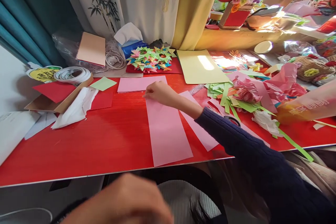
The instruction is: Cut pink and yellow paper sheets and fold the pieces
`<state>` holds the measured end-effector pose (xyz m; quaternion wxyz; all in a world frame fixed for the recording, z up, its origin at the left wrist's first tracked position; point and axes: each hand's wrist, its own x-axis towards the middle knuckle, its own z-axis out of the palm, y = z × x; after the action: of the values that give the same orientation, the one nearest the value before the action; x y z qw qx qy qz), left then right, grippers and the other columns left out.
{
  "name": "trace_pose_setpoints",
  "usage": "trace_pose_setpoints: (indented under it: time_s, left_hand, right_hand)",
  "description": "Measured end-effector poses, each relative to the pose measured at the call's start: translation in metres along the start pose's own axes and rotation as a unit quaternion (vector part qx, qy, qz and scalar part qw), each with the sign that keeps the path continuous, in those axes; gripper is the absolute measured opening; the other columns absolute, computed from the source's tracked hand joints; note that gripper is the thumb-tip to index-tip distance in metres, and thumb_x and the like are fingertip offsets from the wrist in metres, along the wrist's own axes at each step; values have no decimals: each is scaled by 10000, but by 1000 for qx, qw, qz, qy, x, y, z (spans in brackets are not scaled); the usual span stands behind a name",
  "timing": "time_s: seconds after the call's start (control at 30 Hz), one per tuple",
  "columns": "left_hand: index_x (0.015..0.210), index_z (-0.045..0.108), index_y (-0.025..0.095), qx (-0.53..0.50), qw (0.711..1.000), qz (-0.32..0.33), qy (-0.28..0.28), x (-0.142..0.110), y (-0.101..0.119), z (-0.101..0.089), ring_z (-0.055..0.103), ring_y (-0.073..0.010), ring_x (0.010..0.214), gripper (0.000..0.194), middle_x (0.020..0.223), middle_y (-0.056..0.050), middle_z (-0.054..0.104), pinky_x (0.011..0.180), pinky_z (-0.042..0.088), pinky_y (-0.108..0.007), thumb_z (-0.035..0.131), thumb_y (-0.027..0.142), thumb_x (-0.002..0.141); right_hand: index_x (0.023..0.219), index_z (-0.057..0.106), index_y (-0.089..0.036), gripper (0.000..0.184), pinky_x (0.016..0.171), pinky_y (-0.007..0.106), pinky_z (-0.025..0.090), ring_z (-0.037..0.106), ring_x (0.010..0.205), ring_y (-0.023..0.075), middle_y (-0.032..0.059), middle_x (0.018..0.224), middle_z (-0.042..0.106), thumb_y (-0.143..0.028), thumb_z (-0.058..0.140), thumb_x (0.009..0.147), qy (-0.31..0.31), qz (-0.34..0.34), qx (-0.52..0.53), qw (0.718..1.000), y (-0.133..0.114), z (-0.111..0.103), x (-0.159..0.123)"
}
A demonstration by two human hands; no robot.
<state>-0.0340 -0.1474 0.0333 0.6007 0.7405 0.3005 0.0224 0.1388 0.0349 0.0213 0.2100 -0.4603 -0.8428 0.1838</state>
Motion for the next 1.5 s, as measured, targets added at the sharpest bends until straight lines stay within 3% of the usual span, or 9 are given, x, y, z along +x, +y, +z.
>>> trace_pose_setpoints:
  time_s: [0.07, 0.17, 0.23, 0.33, 0.5, 0.73, 1.1, 1.27, 1.5]
  left_hand:
    - [1135, 648, 348, 177, 966, 59, 180, 14, -11, -16, 594, -225, 1093, 322, 1167, -11, 662, 942, 462, -348, 430, 274, 911]
    - [1304, 520, 179, 428, 841, 42, 328, 46, -35, -37, 333, -290, 1351, 397, 1405, -116, 464, 1102, 291, -487, 398, 228, 929]
    - [1336, 452, 51, 524, 789, 22, 320, 63, -49, -47, 276, -308, 1373, 468, 1454, -190, 366, 1112, 278, -484, 428, 277, 926]
    - [1336, 404, -38, 580, 773, -6, 258, 75, -60, -56, 346, -300, 1340, 565, 1427, -237, 381, 1085, 340, -443, 413, 356, 931]
    - [1339, 423, 8, 595, 762, -7, 255, 74, -64, -57, 416, -293, 1297, 550, 1384, -210, 458, 1041, 401, -420, 382, 384, 940]
    - [1200, 564, -17, 656, 694, 107, 277, 61, -66, -37, 540, -294, 1185, 401, 1251, -217, 579, 973, 471, -397, 291, 152, 960]
    - [1088, 640, 43, 595, 711, 221, 302, 18, -50, 24, 613, -256, 1094, 258, 1138, -145, 671, 906, 510, -340, 512, 156, 896]
    - [1154, 608, 46, 580, 729, 225, 285, 11, -53, 25, 574, -251, 1152, 296, 1198, -145, 640, 937, 504, -340, 497, 124, 892]
    - [1088, 642, 83, 535, 767, 229, 271, 6, -47, 16, 601, -214, 1113, 252, 1142, -105, 677, 953, 497, -320, 502, 154, 891]
  right_hand:
    - [835, 715, -108, 185, 677, 241, 371, 604, 786, 152, 82, 836, 704, -190, 552, 865, 11, -7, 0, 1000, 1, -7, 1]
    - [1008, 691, -119, 259, 777, 269, 393, 613, 897, 161, 84, 984, 699, -187, 461, 911, 71, -4, -15, 997, 2, -35, 1]
    - [1061, 675, -132, 288, 800, 284, 412, 621, 908, 159, 63, 988, 704, -192, 432, 919, 61, -17, -12, 998, 3, -54, -3]
    - [1186, 606, -122, 340, 812, 282, 447, 637, 922, 152, 56, 993, 715, -191, 382, 939, -49, -75, 8, 996, 3, -56, -13]
    - [1333, 433, -74, 416, 1001, 386, 392, 579, 1126, 208, 149, 1363, 499, -84, 316, 934, -188, -233, -123, 946, 13, 5, -31]
    - [1398, 320, -47, 454, 1106, 515, 229, 390, 1316, 263, 176, 1484, 297, -94, 213, 960, -148, -270, -221, 925, 34, 38, -39]
    - [1407, 341, -136, 475, 1129, 511, 144, 399, 1311, 248, 113, 1501, 295, -100, 210, 951, -153, -252, -198, 935, 32, 37, -40]
    - [1435, 268, -102, 472, 1134, 502, 136, 419, 1298, 239, 122, 1485, 323, -257, 249, 990, -148, -226, -171, 947, 30, 40, -42]
    - [1464, 169, -35, 685, 1147, 452, 142, 154, 1410, 272, 138, 1531, 179, -488, 256, 957, -94, -142, -145, 975, 35, 53, -55]
